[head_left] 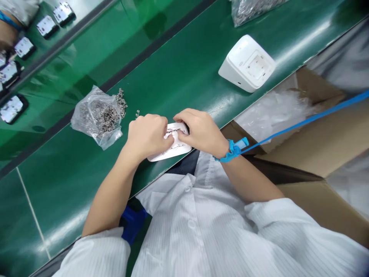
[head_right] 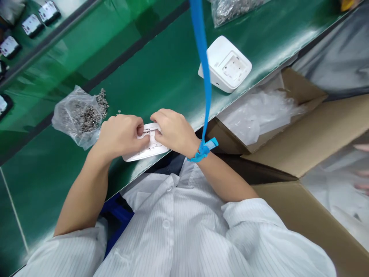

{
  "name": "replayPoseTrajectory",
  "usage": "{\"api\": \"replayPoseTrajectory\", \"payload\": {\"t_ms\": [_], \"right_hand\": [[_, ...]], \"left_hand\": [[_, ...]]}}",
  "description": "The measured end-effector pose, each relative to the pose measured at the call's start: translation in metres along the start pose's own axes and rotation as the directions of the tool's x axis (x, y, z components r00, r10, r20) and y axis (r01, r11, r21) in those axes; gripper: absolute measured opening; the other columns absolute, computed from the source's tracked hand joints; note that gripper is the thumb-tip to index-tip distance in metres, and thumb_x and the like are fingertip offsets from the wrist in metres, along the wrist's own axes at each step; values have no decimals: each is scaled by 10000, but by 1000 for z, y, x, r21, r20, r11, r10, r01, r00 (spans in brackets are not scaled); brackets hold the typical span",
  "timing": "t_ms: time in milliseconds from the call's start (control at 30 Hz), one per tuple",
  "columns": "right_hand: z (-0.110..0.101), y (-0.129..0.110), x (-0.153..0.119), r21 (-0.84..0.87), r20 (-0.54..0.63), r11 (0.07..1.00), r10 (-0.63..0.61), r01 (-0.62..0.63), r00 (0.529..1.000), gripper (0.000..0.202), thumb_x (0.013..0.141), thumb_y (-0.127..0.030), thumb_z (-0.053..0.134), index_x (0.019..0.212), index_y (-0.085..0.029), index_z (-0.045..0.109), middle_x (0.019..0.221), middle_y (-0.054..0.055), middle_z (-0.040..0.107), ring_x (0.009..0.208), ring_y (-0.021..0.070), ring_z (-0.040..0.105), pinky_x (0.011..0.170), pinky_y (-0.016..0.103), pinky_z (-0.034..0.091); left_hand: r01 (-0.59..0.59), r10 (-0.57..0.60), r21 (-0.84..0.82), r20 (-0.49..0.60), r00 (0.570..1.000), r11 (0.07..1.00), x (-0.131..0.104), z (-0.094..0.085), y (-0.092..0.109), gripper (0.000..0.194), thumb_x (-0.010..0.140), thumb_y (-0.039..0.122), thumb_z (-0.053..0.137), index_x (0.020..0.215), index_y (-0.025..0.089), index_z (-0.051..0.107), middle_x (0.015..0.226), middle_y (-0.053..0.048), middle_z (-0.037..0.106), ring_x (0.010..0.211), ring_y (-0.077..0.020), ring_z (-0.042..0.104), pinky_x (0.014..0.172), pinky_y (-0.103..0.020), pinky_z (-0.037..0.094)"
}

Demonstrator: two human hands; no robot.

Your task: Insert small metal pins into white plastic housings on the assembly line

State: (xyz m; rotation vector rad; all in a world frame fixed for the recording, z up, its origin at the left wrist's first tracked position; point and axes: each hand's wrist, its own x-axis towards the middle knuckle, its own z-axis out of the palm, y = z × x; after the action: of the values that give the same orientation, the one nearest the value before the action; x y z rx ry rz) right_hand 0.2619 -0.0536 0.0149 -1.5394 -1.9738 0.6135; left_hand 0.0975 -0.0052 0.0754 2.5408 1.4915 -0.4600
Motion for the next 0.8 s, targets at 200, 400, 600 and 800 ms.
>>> {"api": "replayPoseTrajectory", "payload": {"t_ms": [200,400,600,800], "right_hand": [[6,3,-5,108,-100,993,-37,48,994,365,770,-165,573,1128,-183,644,1145,98,664,1074,286,580,948,423,457],[17,4,-7,127,-175,985,-96,119,980,380,792,-180,597,1168,-179,651,1226,117,618,1145,292,547,1020,455,449],[26,16,-17,140,-283,982,-82,126,956,330,813,-195,589,1135,-191,661,1195,115,644,1150,300,556,1040,500,446],[23,12,-18,158,-308,972,-121,176,944,373,828,-242,597,1194,-204,653,1232,127,653,1186,316,589,1043,539,466]], "left_hand": [[-1,1,-3,6,1000,1000,1,-3,-3,173,781,356,633,843,215,712,896,-92,729,907,-320,693,797,-416,514],[-2,2,0,3,1000,1000,0,-3,-2,182,791,363,627,850,220,723,901,-88,730,897,-313,691,789,-407,513],[-10,11,68,-8,1000,998,-2,0,4,274,878,404,553,947,199,721,970,-127,724,912,-338,695,741,-406,495],[17,-12,106,-47,999,994,-14,3,13,302,934,392,499,1030,167,677,1019,-146,696,897,-348,710,670,-376,475]]}}
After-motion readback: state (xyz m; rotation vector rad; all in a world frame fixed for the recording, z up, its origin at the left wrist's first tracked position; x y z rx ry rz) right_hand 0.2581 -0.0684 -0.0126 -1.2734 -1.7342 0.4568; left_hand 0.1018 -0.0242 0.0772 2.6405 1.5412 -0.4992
